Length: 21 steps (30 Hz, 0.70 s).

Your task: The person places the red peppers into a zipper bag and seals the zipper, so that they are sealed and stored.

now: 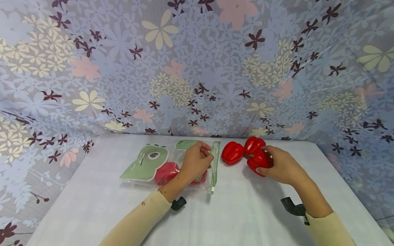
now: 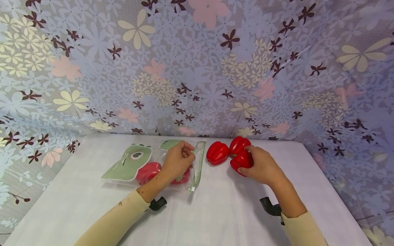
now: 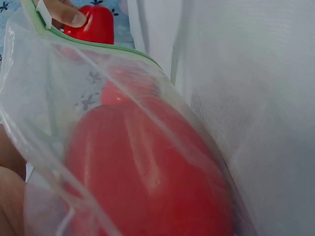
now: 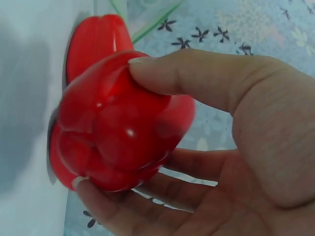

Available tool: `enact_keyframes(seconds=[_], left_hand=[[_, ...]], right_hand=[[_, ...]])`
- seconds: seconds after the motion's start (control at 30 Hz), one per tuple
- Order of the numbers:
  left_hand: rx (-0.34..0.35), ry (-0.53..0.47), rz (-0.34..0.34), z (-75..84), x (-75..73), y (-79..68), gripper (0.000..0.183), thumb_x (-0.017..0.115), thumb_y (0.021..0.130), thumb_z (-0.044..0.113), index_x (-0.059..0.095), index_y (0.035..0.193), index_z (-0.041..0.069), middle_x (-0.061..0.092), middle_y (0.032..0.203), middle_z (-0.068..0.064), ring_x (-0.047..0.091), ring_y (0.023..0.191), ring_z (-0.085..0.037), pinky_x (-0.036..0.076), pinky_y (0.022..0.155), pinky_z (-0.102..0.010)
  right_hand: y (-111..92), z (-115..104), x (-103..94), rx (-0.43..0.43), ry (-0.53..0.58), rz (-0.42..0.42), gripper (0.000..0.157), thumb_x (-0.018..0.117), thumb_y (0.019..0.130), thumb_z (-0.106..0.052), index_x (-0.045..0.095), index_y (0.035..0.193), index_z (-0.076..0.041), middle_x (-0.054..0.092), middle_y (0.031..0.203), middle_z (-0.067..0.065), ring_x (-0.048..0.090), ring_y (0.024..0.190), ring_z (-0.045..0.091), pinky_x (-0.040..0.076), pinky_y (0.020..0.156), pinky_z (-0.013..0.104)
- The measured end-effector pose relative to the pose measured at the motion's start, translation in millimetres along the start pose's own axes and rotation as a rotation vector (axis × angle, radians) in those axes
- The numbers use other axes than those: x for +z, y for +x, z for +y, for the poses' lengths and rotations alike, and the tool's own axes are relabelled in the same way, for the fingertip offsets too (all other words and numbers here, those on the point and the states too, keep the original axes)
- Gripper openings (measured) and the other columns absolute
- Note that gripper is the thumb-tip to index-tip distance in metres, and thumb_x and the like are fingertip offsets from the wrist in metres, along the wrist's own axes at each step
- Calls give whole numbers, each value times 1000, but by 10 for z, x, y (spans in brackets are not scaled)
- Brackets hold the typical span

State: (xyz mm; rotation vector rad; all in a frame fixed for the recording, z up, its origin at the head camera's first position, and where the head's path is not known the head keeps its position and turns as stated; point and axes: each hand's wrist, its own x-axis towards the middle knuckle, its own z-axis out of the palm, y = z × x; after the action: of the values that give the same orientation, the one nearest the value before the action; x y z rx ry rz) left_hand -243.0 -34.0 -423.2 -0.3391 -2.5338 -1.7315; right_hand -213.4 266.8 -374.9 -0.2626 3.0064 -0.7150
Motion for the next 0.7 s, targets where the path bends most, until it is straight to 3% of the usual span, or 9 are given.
enact_keyframes(seconds=[0.37,0.7], left_hand=[[7,-34,-6,11,10,0,20,66,94,7,66,114,5,63,92,-6,69,64,-15,62,61,-30],[10,-38,-10,5,20,-4,20,66,95,8,66,114,3,64,91,-6,69,63,-15,62,60,-30]], right_hand=[[-30,-188,140,-162,40,123,85,94,78,-18,51,147,7,61,136,27,64,114,45,63,84,58],[44,-432,407,-279,50,191,82,94,78,-18,53,147,3,64,135,19,66,115,37,63,88,54]])
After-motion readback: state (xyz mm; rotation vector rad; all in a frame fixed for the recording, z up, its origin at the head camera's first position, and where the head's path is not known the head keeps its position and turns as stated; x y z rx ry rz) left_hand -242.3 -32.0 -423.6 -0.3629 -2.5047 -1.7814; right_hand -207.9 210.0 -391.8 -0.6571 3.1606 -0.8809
